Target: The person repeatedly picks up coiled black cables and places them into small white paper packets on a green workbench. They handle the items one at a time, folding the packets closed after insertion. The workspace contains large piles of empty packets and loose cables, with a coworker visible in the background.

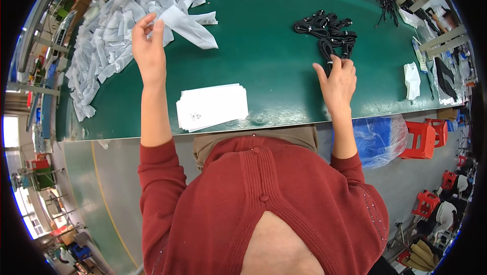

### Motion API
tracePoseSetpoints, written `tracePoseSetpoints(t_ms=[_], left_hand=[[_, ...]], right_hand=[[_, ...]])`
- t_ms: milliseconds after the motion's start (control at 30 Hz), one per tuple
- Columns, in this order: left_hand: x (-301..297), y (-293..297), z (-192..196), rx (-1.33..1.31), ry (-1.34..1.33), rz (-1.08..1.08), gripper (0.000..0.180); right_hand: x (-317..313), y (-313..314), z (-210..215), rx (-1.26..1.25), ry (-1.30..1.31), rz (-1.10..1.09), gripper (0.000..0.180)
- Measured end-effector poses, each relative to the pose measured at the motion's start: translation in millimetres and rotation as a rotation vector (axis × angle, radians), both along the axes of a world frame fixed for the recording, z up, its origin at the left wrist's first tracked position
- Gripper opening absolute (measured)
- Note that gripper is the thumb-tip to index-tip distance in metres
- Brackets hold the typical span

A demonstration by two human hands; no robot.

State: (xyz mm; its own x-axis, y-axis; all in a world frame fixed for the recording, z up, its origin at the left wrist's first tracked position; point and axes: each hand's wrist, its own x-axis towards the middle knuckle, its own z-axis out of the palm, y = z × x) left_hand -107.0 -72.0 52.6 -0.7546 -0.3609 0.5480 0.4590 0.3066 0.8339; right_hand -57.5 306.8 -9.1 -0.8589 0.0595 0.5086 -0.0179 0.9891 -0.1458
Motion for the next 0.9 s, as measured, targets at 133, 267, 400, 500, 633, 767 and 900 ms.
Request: tracePoseSetpoints(t_ms=[133,267,400,500,633,767,900], left_hand=[[53.0,29.6,-30.0,-0.309,-0.206,-0.316,0.014],[106.0,61.9,-73.0,-0.616,-0.331,-0.457,0.024],[117.9,76.3,-100.9,-0.676,-0.309,-0.299,0.017],[119.2,79.9,-105.8,-0.652,-0.337,-0.261,0.013],[121.3,77.6,-99.6,-0.389,-0.441,-0.289,0.008],[120.9,72.0,-97.7,-0.184,-0.503,-0.325,0.007],[119.9,68.2,-96.9,-0.137,-0.510,-0.349,0.006]], right_hand=[[-1.5,29.0,-39.0,-0.057,-0.067,0.024,0.031],[10.9,12.4,-34.9,-0.322,-0.073,0.158,0.026],[29.5,-30.0,-28.5,-0.689,-0.229,0.384,0.023],[41.1,-54.9,-24.3,-0.729,-0.247,0.626,0.023],[49.3,-62.6,-17.5,-0.623,-0.268,0.762,0.025],[53.0,-58.3,-13.5,-0.464,-0.258,0.867,0.027],[50.9,-55.3,-13.9,-0.459,-0.279,0.936,0.025]])
